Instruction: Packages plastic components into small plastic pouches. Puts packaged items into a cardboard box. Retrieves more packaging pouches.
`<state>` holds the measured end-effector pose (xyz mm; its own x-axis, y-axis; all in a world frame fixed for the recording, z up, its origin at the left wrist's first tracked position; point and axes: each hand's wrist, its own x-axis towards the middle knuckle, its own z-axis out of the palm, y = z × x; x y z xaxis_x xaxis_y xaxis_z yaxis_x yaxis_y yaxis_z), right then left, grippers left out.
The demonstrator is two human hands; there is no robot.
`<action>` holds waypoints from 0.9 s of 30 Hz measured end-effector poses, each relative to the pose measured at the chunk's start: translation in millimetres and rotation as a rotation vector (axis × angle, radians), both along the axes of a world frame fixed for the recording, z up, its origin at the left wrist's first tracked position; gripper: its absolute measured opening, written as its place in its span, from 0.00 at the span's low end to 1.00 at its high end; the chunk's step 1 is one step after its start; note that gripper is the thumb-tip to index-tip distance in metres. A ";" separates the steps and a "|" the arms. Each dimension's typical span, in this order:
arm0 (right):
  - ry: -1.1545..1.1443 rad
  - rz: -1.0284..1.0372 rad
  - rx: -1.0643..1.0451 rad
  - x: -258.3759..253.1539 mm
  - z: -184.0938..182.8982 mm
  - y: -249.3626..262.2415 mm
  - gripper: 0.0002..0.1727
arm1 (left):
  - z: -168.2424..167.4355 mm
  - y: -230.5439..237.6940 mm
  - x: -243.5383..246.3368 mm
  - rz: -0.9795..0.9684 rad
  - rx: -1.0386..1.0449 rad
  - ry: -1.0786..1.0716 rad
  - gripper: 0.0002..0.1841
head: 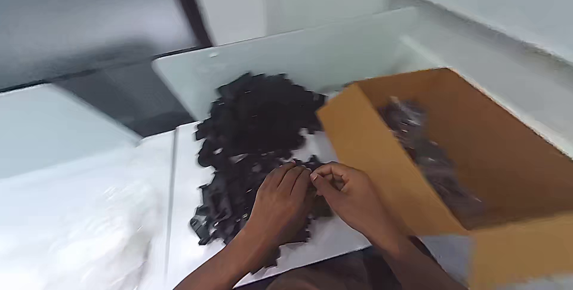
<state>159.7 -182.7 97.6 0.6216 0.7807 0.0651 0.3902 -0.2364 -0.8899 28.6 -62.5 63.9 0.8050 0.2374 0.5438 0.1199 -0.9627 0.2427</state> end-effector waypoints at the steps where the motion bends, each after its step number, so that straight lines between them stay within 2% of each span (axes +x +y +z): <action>1: 0.007 -0.068 0.035 22.4 8.7 -21.9 0.09 | 7.9 -11.4 28.2 -0.087 -0.006 -0.014 0.19; 3: 0.001 -0.183 0.039 67.4 22.0 -62.9 0.06 | 21.3 -30.1 79.6 -0.254 -0.003 -0.007 0.18; 6: 0.047 -0.321 -0.101 132.6 30.9 -107.4 0.04 | 33.1 -48.4 153.6 -0.457 0.101 -0.014 0.14; 9: 0.153 -0.318 -0.312 188.9 22.0 -124.3 0.08 | 38.5 -51.8 223.9 -0.523 0.198 0.100 0.13; 11: 0.209 -0.217 -0.465 218.9 12.7 -121.7 0.10 | 41.6 -47.6 263.5 -0.527 0.213 0.255 0.11; 14: 0.222 -0.053 -0.706 260.3 -8.0 -102.7 0.15 | 54.5 -45.1 311.6 -0.426 0.232 0.680 0.09; 17: 0.146 -0.046 -0.846 297.5 -39.6 -83.0 0.18 | 52.3 -49.4 362.1 -0.379 0.316 1.013 0.06; 20: 0.188 -0.148 -0.912 324.1 -55.1 -65.3 0.17 | 33.3 -49.0 399.2 -0.422 0.369 1.188 0.09; 23: 0.282 -0.230 -0.816 333.4 -76.6 -52.3 0.17 | 17.7 -53.2 410.9 -0.386 0.338 1.251 0.10; 25: 0.243 -0.229 -0.785 332.5 -93.7 -45.1 0.19 | 18.7 -58.4 410.8 -0.349 0.350 1.285 0.09; 27: 0.137 -0.192 -0.790 329.3 -95.8 -41.4 0.20 | 20.4 -59.8 410.6 -0.341 0.356 1.281 0.10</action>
<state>489.0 -224.1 1.8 0.7110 0.4443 -0.5451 0.1792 -0.8640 -0.4705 439.2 -122.4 84.3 0.7751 -0.0663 -0.6284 -0.1819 -0.9758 -0.1214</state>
